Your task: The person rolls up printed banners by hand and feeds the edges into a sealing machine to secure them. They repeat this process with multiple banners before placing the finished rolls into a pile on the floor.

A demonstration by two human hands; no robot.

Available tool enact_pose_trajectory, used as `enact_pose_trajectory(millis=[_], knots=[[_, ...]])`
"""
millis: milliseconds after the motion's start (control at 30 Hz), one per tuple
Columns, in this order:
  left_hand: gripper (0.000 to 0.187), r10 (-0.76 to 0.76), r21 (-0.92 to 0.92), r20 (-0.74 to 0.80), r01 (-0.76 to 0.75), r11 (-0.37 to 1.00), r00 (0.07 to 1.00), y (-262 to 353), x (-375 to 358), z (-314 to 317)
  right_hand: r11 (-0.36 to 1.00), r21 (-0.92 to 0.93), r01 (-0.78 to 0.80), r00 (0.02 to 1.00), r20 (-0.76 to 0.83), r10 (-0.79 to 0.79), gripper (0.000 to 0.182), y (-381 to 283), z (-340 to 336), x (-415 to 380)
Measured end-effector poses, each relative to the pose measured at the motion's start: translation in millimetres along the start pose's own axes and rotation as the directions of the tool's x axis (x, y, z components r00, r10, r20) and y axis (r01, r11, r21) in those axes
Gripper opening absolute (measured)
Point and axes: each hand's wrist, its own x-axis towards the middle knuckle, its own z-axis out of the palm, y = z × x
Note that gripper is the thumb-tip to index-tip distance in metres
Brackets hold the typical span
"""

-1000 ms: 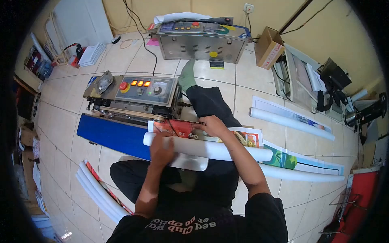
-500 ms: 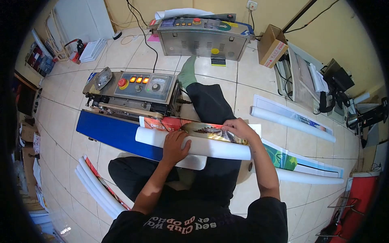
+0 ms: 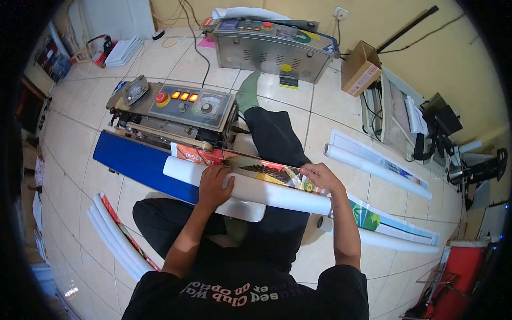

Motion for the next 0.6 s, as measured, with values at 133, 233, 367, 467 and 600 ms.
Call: enact_pose_trajectory(millis=[133, 233, 367, 467, 600], knots=[[0.025, -0.005, -0.003, 0.026, 0.005, 1.0, 1.0, -9.0, -0.5, -6.7, 0.995, 0.084, 0.059, 0.995, 0.071, -0.065, 0.033, 4.4, 1.9, 12.5], [0.025, -0.01, 0.006, -0.012, 0.01, 1.0, 1.0, -12.3, -2.6, -10.7, 0.985, 0.162, 0.051, 0.979, 0.188, -0.082, 0.031, 6.6, 2.6, 22.1], [0.025, -0.016, 0.006, -0.002, 0.016, 1.0, 1.0, -18.4, -1.8, -16.1, 0.942, 0.328, 0.068, 0.977, 0.167, -0.129, 0.031, 15.3, 6.2, 24.2], [0.025, -0.036, 0.003, 0.007, 0.036, 0.999, 0.999, -21.4, -0.8, -21.3, 0.96, 0.275, 0.048, 0.983, 0.159, -0.094, 0.03, 17.9, 4.8, 23.9], [0.026, -0.029, 0.006, 0.002, 0.029, 1.0, 1.0, -27.5, -0.8, -28.5, 0.962, 0.272, -0.002, 0.98, 0.193, -0.053, 0.028, 23.3, 7.2, 29.7]])
